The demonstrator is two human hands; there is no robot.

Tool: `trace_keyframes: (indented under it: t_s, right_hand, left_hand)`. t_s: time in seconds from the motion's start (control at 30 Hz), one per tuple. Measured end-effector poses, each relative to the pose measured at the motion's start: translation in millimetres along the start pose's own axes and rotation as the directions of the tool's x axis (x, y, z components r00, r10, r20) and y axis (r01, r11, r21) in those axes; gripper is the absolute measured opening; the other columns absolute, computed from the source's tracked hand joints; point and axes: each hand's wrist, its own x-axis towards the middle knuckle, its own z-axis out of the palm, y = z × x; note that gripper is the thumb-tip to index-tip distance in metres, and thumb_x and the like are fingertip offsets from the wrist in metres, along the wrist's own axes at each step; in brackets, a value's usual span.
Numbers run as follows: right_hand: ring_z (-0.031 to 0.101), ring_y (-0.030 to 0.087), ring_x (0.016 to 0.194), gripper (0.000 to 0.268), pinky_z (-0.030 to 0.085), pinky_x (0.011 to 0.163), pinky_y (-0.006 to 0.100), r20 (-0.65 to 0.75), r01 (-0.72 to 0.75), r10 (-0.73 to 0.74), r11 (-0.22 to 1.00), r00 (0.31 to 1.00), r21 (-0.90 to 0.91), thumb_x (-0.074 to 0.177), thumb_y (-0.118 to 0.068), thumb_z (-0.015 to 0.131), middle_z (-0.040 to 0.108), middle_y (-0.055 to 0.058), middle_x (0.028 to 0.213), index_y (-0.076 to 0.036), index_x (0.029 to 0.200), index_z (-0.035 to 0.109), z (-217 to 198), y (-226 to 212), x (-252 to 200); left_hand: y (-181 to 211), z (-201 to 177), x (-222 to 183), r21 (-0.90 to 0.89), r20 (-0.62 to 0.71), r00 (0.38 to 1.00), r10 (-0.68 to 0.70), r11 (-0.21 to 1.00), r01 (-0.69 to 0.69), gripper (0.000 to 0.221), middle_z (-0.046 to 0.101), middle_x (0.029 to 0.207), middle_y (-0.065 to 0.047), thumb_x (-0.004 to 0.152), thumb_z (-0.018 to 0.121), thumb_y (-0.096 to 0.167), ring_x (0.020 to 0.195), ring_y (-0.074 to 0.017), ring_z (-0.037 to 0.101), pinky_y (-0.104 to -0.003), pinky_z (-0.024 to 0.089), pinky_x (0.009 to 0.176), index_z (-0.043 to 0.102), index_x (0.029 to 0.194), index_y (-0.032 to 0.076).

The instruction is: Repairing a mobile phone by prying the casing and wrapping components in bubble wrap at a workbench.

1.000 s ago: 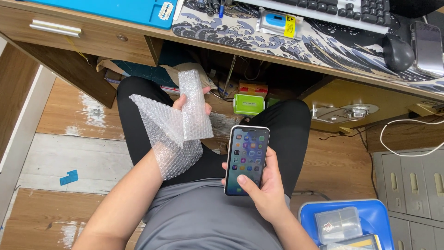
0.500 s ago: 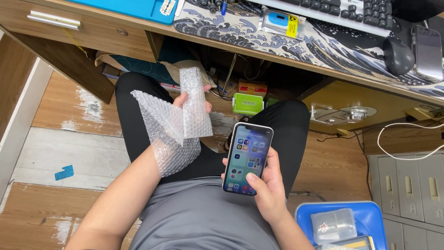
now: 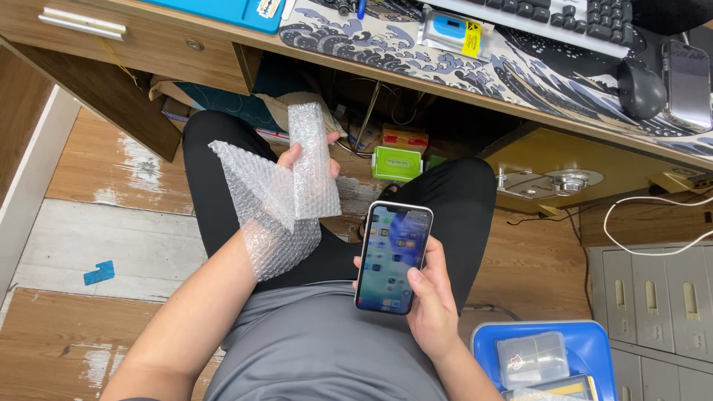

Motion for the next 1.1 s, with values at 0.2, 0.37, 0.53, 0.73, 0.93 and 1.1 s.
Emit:
trace_keyframes:
  t_s: [0.2,0.37,0.53,0.73,0.93,1.1]
  right_hand:
    - [0.069,0.053,0.113,0.046,0.067,0.079,0.063,-0.003,0.012,-0.012,1.000,1.000,-0.016,0.101,-0.021,0.057,0.054,0.033,0.137,-0.007,0.139,0.035,-2,2,1]
    - [0.070,0.051,0.112,0.048,0.068,0.078,0.061,-0.011,-0.008,0.007,0.999,1.000,-0.054,0.099,-0.020,0.058,0.055,0.032,0.136,-0.007,0.139,0.035,0,0,1]
    - [0.067,0.051,0.118,0.056,0.066,0.084,0.062,0.064,0.015,-0.011,0.999,0.998,-0.049,0.094,-0.008,0.054,0.052,0.033,0.140,-0.007,0.144,0.029,-2,0,0]
    - [0.067,0.053,0.115,0.052,0.066,0.082,0.065,0.040,-0.021,0.020,1.000,0.999,0.021,0.098,-0.016,0.058,0.053,0.032,0.138,-0.005,0.143,0.033,-4,0,3]
    - [0.068,0.046,0.081,0.061,0.057,0.070,0.052,0.081,-0.170,0.152,0.932,0.985,0.319,0.104,-0.057,0.036,0.061,0.035,0.123,-0.013,0.147,0.041,-30,2,0]
    - [0.062,0.048,0.113,0.080,0.054,0.089,0.066,0.121,-0.186,0.144,0.832,0.982,0.523,0.104,-0.062,0.034,0.056,0.030,0.134,0.002,0.151,0.038,-43,-18,-6]
  left_hand:
    - [0,-3,0,-0.002,0.018,1.000,-0.015,1.000,0.015,0.083,0.068,0.103,-0.018,0.097,0.059,0.058,0.056,-0.0225,0.059,-0.034,0.048,0.049,0.033,0.161,0.012]
    - [0,0,1,0.002,0.021,1.000,-0.005,1.000,0.005,0.083,0.069,0.101,-0.018,0.097,0.059,0.058,0.056,-0.0222,0.059,-0.034,0.048,0.049,0.035,0.160,0.011]
    - [-1,2,0,-0.035,0.017,1.000,-0.014,0.999,0.014,0.081,0.069,0.102,-0.019,0.097,0.060,0.057,0.054,-0.0226,0.059,-0.034,0.048,0.046,0.035,0.160,0.012]
    - [-1,2,1,-0.017,0.028,1.000,0.002,1.000,-0.002,0.080,0.070,0.104,-0.018,0.099,0.059,0.056,0.058,-0.0218,0.061,-0.033,0.051,0.051,0.035,0.160,0.011]
    - [35,87,3,0.837,0.075,0.986,0.151,0.528,-0.144,0.080,0.069,0.113,-0.007,0.095,0.061,0.058,0.104,-0.0173,0.068,-0.035,0.055,0.093,0.043,0.150,0.004]
    - [72,180,5,0.958,0.193,0.981,0.019,-0.218,-0.185,0.087,0.060,0.131,-0.007,0.082,0.077,0.045,0.097,-0.0231,0.063,-0.036,0.048,0.074,0.040,0.155,0.015]
